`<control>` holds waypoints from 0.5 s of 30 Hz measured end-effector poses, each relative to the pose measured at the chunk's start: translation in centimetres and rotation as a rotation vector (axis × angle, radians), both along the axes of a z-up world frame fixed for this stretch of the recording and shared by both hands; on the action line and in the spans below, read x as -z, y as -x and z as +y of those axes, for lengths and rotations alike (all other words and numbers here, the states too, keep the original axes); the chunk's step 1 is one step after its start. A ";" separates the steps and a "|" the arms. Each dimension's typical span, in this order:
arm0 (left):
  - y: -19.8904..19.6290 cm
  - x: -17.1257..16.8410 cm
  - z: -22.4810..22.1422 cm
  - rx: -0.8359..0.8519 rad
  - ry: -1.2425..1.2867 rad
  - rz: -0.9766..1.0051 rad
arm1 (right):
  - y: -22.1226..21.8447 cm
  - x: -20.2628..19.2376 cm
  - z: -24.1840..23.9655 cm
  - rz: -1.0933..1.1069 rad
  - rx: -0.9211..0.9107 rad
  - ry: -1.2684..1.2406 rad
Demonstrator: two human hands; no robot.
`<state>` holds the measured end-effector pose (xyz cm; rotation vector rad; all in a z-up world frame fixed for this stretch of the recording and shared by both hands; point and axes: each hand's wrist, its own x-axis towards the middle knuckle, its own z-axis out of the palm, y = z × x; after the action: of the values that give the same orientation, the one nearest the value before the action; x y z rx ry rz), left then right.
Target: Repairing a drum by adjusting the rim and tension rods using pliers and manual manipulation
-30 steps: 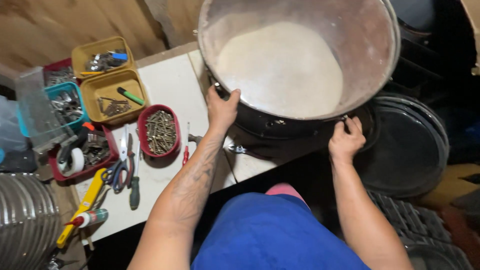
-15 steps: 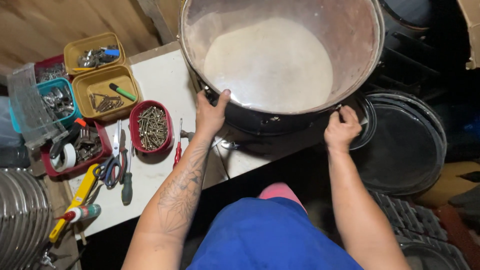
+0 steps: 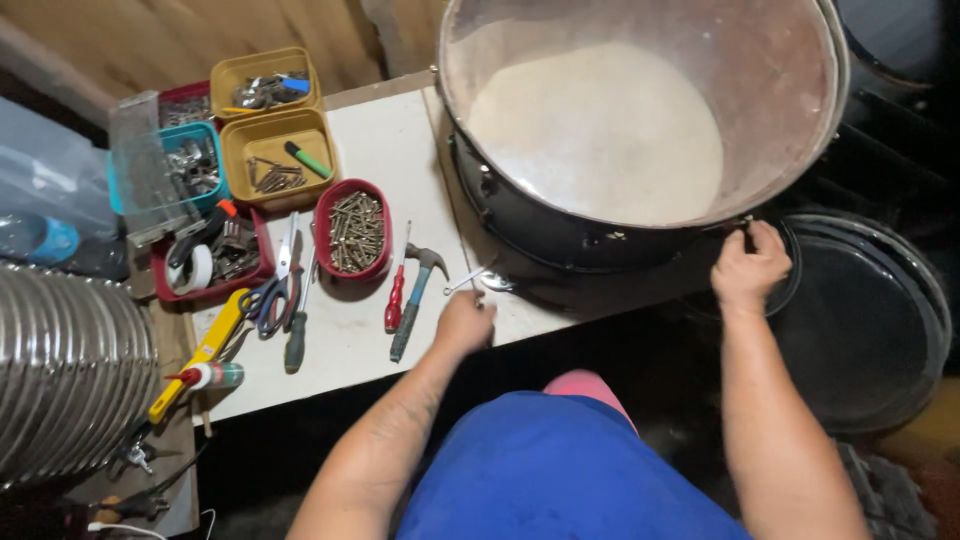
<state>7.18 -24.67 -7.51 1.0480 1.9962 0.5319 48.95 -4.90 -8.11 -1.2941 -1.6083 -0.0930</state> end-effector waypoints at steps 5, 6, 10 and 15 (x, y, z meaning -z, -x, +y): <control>0.2 4.5 -4.1 0.412 -0.109 0.409 | -0.4 -1.3 -0.5 -0.016 -0.010 0.069; 0.1 3.8 -4.6 0.437 -0.067 0.389 | -0.3 -1.7 -0.8 -0.006 0.004 0.110; 0.2 2.7 -3.4 0.437 0.016 0.355 | 0.2 -2.9 -1.3 0.000 0.094 0.221; 0.2 -1.2 -2.7 0.543 0.203 0.341 | -1.2 -0.9 0.4 -0.026 0.035 0.132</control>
<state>7.01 -27.36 -6.30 1.5508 1.8778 -0.1455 50.18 -4.50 -7.17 -1.4282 -1.6367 -0.0260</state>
